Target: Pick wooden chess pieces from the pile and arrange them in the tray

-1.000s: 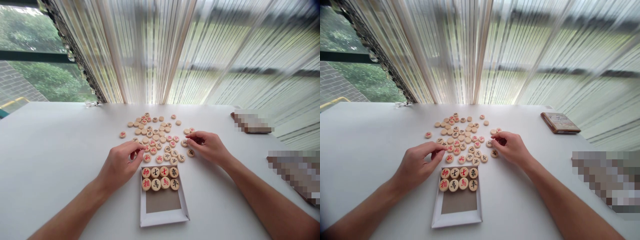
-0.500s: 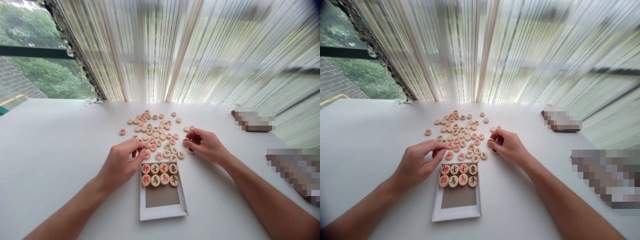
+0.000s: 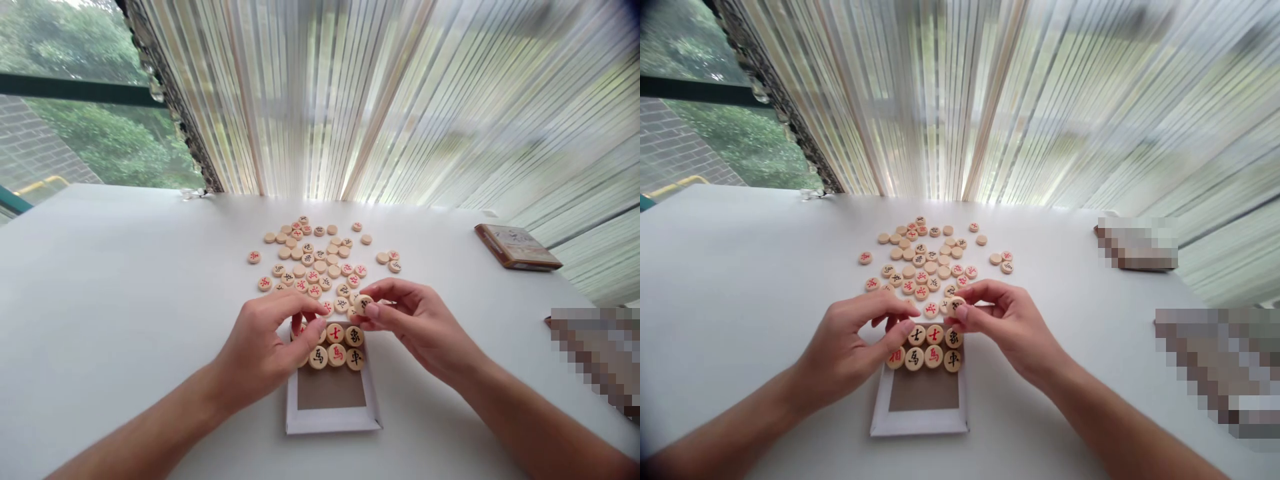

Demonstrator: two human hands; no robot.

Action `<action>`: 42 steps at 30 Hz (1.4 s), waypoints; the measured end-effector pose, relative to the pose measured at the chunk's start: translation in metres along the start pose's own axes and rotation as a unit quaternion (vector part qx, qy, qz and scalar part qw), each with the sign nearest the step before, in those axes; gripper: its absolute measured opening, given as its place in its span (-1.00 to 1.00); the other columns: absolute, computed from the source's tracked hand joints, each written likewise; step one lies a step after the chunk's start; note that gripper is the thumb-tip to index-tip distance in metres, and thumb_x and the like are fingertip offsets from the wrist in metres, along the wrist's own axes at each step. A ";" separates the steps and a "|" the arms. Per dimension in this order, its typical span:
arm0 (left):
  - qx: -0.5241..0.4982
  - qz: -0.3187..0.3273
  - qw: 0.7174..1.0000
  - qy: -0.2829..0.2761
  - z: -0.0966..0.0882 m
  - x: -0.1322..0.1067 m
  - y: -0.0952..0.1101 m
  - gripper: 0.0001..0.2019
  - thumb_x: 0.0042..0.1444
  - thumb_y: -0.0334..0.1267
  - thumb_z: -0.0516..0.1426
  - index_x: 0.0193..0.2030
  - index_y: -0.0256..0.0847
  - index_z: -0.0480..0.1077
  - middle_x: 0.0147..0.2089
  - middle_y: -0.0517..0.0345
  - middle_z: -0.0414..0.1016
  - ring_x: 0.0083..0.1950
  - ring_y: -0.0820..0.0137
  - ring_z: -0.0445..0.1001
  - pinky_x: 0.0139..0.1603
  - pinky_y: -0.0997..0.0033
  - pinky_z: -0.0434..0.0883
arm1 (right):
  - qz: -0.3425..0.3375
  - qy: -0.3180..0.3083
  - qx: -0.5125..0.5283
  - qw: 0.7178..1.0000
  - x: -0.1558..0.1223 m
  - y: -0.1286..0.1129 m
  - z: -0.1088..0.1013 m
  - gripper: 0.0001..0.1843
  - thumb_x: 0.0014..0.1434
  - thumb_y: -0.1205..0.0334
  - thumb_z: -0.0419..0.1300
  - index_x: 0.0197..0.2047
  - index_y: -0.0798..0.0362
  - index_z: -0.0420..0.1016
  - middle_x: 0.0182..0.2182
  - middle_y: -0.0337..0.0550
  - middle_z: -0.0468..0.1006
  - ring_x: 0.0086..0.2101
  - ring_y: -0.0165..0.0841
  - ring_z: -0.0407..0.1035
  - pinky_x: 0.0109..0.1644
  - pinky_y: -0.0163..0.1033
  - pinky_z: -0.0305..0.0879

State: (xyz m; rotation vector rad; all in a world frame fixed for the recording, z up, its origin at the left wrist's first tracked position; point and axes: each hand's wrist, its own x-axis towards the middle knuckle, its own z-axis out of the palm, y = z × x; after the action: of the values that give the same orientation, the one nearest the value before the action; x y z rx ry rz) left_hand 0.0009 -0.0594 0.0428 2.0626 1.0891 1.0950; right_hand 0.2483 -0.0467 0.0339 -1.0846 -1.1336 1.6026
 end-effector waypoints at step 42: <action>-0.171 -0.126 0.975 -0.066 0.004 -0.005 0.016 -0.80 0.32 -0.30 0.28 0.01 -0.13 0.72 -0.22 0.09 0.76 -0.23 0.33 0.68 -0.18 0.44 0.58 | -0.012 -0.073 0.079 0.994 -0.020 0.015 0.029 -0.87 0.19 0.22 0.52 -0.25 0.08 0.71 -0.37 -0.09 0.75 -0.34 -0.38 0.66 -0.25 -0.39 0.57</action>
State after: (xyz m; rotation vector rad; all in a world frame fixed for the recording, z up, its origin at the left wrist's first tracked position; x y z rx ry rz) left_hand 0.0093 -0.0722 0.0511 1.6521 0.9860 0.9312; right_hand 0.2231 -0.0751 0.0283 -0.8604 -1.0887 1.7431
